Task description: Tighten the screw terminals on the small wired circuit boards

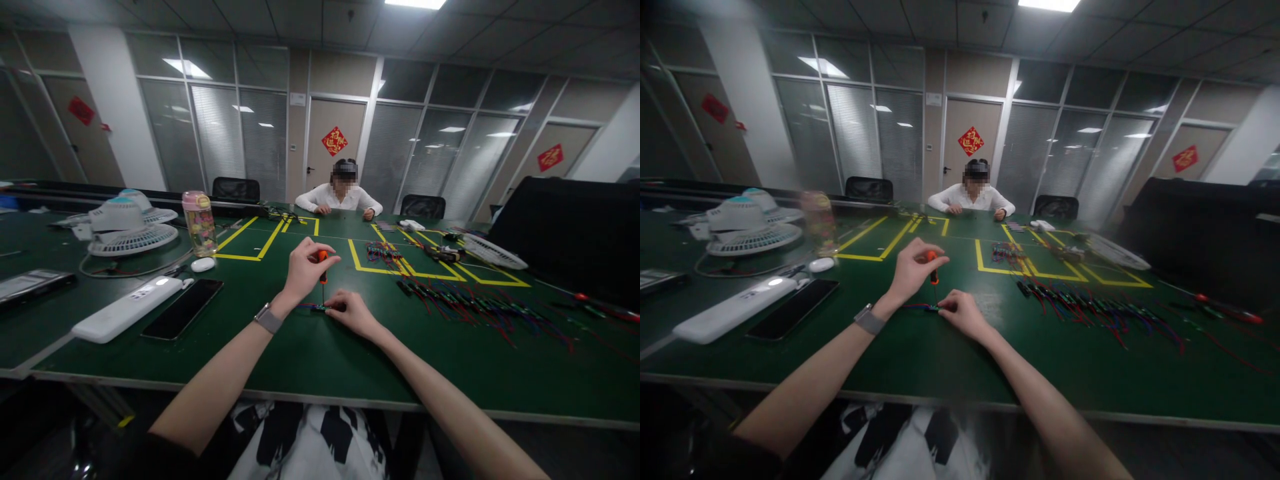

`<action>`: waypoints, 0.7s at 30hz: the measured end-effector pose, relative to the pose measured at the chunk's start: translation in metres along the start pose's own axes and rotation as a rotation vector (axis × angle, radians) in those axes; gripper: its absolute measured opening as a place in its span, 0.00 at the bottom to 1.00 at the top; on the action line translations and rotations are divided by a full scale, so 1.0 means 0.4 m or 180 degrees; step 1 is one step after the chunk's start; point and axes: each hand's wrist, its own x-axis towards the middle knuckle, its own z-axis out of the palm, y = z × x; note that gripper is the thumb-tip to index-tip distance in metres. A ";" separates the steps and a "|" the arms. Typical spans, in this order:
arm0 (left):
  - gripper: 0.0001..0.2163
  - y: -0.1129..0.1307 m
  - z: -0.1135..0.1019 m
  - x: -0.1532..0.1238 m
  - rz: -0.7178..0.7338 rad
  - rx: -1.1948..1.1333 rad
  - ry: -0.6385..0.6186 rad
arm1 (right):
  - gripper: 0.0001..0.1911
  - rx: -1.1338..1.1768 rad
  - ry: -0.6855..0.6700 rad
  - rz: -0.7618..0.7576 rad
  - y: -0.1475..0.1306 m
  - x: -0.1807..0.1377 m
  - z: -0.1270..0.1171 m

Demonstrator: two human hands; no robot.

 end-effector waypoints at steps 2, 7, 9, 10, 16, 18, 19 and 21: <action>0.09 0.011 -0.006 0.000 0.0172 0.0135 -0.0081 | 0.07 0.0011 -0.0043 -0.0016 0.001 0.000 -0.004; 0.13 0.012 -0.034 0.019 -0.0195 -0.0751 -0.0897 | 0.07 0.0060 -0.0160 -0.0100 0.007 0.001 -0.012; 0.14 -0.003 -0.043 0.026 -0.0554 -0.1166 -0.0968 | 0.07 0.0075 -0.0170 -0.0127 0.010 0.002 -0.012; 0.14 -0.011 -0.046 0.028 -0.0618 -0.1198 -0.0889 | 0.07 0.0082 -0.0168 -0.0135 0.011 0.002 -0.011; 0.10 -0.018 -0.047 0.021 -0.0070 -0.0040 -0.0194 | 0.07 0.0103 -0.0171 -0.0030 0.005 0.004 -0.010; 0.10 -0.009 -0.047 0.021 0.0083 0.0082 -0.0250 | 0.07 0.0117 -0.0181 -0.0025 0.004 0.005 -0.011; 0.12 -0.007 -0.047 0.022 0.0096 -0.0027 -0.0341 | 0.07 0.0115 -0.0192 -0.0045 0.004 0.005 -0.012; 0.13 -0.010 -0.048 0.025 -0.0105 -0.0489 -0.0741 | 0.07 0.0089 -0.0215 -0.0093 0.004 0.005 -0.014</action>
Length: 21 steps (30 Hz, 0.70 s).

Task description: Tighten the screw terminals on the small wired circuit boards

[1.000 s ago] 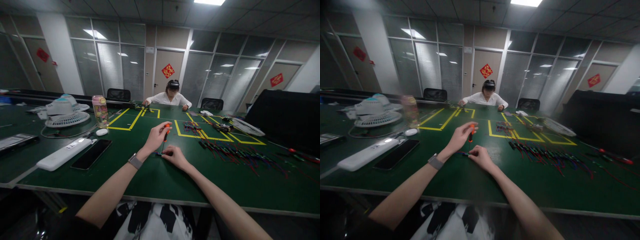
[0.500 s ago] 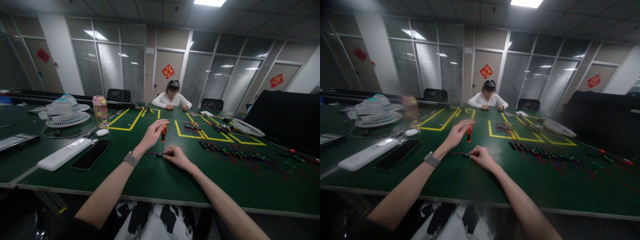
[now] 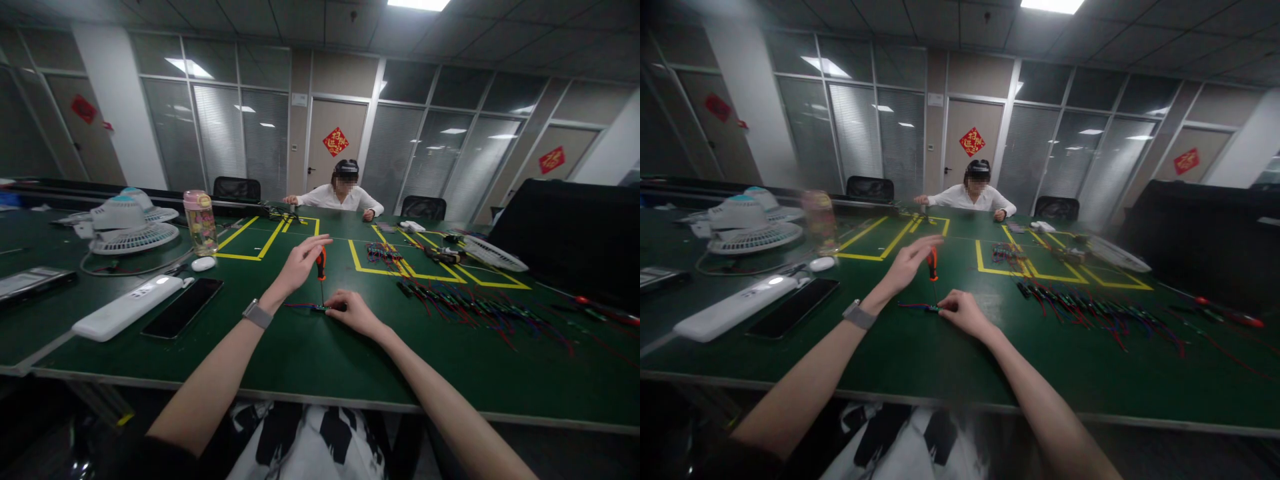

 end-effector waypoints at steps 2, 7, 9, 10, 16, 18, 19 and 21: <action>0.15 -0.008 -0.001 0.002 -0.0303 -0.0598 -0.0245 | 0.08 -0.0027 -0.0022 -0.0017 0.000 0.000 -0.002; 0.14 -0.017 0.003 -0.001 -0.0397 -0.0369 0.0232 | 0.07 -0.0018 -0.0031 0.0021 -0.004 0.000 -0.005; 0.12 -0.013 0.004 -0.001 -0.0282 -0.0260 0.0247 | 0.07 -0.0015 -0.0037 0.0009 -0.005 0.000 -0.005; 0.12 -0.010 0.004 -0.001 -0.0244 -0.0325 0.0174 | 0.07 -0.0015 -0.0038 0.0007 -0.006 0.000 -0.005; 0.15 -0.014 0.013 -0.003 -0.0553 -0.1125 -0.0103 | 0.07 -0.0033 -0.0031 0.0017 -0.006 0.001 -0.006; 0.15 -0.014 0.016 -0.004 -0.0549 -0.0854 0.0105 | 0.07 -0.0020 -0.0041 0.0017 -0.006 0.001 -0.007; 0.14 -0.013 0.016 -0.004 -0.0502 -0.0667 0.0195 | 0.07 -0.0015 -0.0042 0.0014 -0.006 0.001 -0.007; 0.12 -0.009 0.014 -0.003 -0.0337 -0.0365 0.0260 | 0.07 -0.0013 -0.0040 0.0003 -0.005 0.001 -0.007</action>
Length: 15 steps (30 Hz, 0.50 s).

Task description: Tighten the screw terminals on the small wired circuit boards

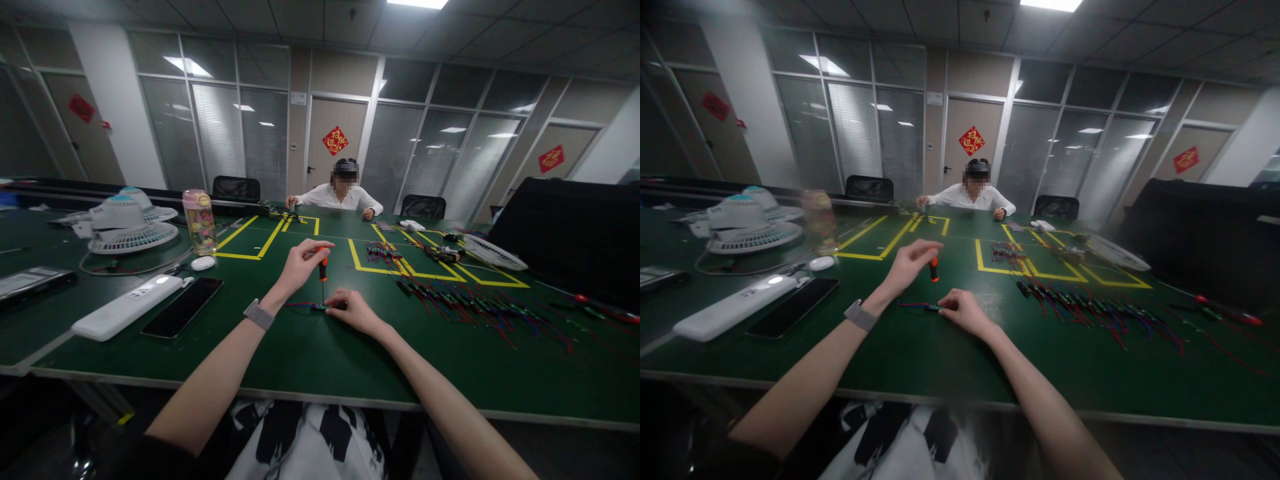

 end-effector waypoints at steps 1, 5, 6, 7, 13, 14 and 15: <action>0.12 0.002 -0.001 0.001 0.0086 0.0057 -0.0051 | 0.07 -0.0002 0.0004 -0.0003 0.000 0.000 0.000; 0.14 0.003 -0.003 0.003 0.0010 -0.0317 -0.0418 | 0.07 -0.0010 0.0024 0.0020 0.001 0.001 0.001; 0.15 0.001 -0.002 0.003 -0.0070 -0.0417 -0.0403 | 0.07 -0.0014 0.0022 0.0025 0.001 0.001 0.001; 0.15 -0.001 -0.001 0.002 -0.0131 -0.0448 -0.0334 | 0.07 -0.0016 0.0017 0.0023 0.001 0.001 0.001; 0.12 -0.004 -0.003 0.001 -0.0011 0.0066 0.0072 | 0.07 -0.0025 0.0003 0.0029 0.000 0.000 0.000; 0.11 -0.003 -0.004 0.002 0.0028 0.0049 0.0019 | 0.07 -0.0028 0.0003 0.0038 -0.001 0.000 0.000; 0.12 -0.002 -0.004 0.003 0.0037 -0.0032 -0.0076 | 0.07 -0.0027 0.0003 0.0039 -0.001 0.000 0.000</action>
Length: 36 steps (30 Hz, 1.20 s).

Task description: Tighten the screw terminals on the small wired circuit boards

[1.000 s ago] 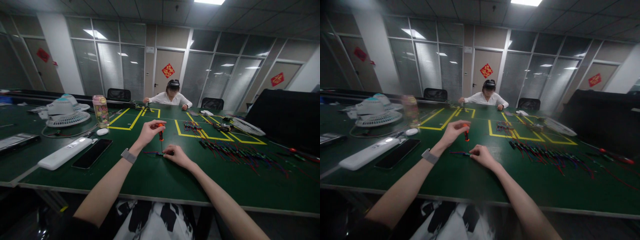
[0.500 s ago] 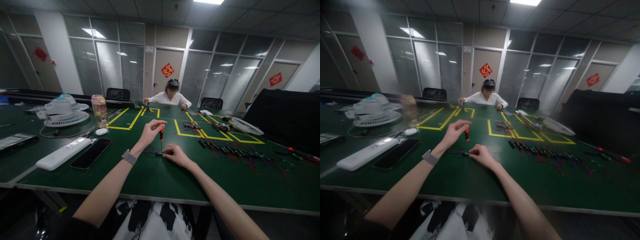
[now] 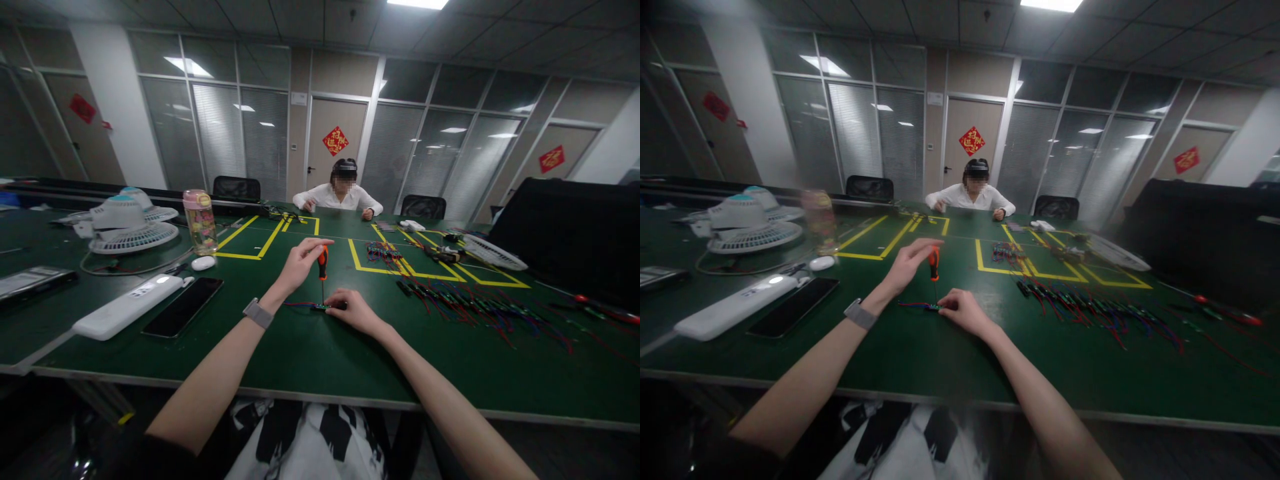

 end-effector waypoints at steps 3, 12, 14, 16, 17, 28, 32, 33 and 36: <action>0.14 0.000 0.002 0.000 -0.0129 -0.0419 -0.0257 | 0.07 0.0013 -0.0004 -0.0040 -0.001 0.000 0.000; 0.12 -0.003 0.004 -0.003 -0.0065 -0.0055 0.0030 | 0.08 0.0025 -0.0016 -0.0048 0.001 -0.001 -0.001; 0.13 -0.007 0.003 -0.001 -0.0074 -0.0300 -0.0125 | 0.07 0.0014 -0.0007 -0.0056 0.001 0.000 -0.001; 0.14 -0.011 0.004 0.000 -0.0137 -0.0600 -0.0256 | 0.07 0.0004 -0.0011 -0.0070 0.002 0.000 0.000; 0.15 -0.013 0.005 0.000 -0.0165 -0.0712 -0.0274 | 0.07 0.0001 -0.0016 -0.0075 0.004 0.001 0.000; 0.13 -0.012 0.006 -0.005 0.0039 0.0060 0.0171 | 0.07 0.0007 0.0003 -0.0093 0.013 0.003 0.004; 0.13 -0.009 0.006 -0.001 0.0101 0.0030 0.0010 | 0.07 0.0012 0.0011 -0.0082 0.013 0.002 0.003; 0.14 -0.010 0.005 0.000 0.0037 -0.0130 -0.0078 | 0.07 0.0021 0.0008 -0.0091 0.012 0.002 0.002; 0.16 -0.015 0.006 0.001 -0.0183 -0.0535 -0.0166 | 0.07 0.0036 -0.0008 -0.0086 0.010 0.001 0.001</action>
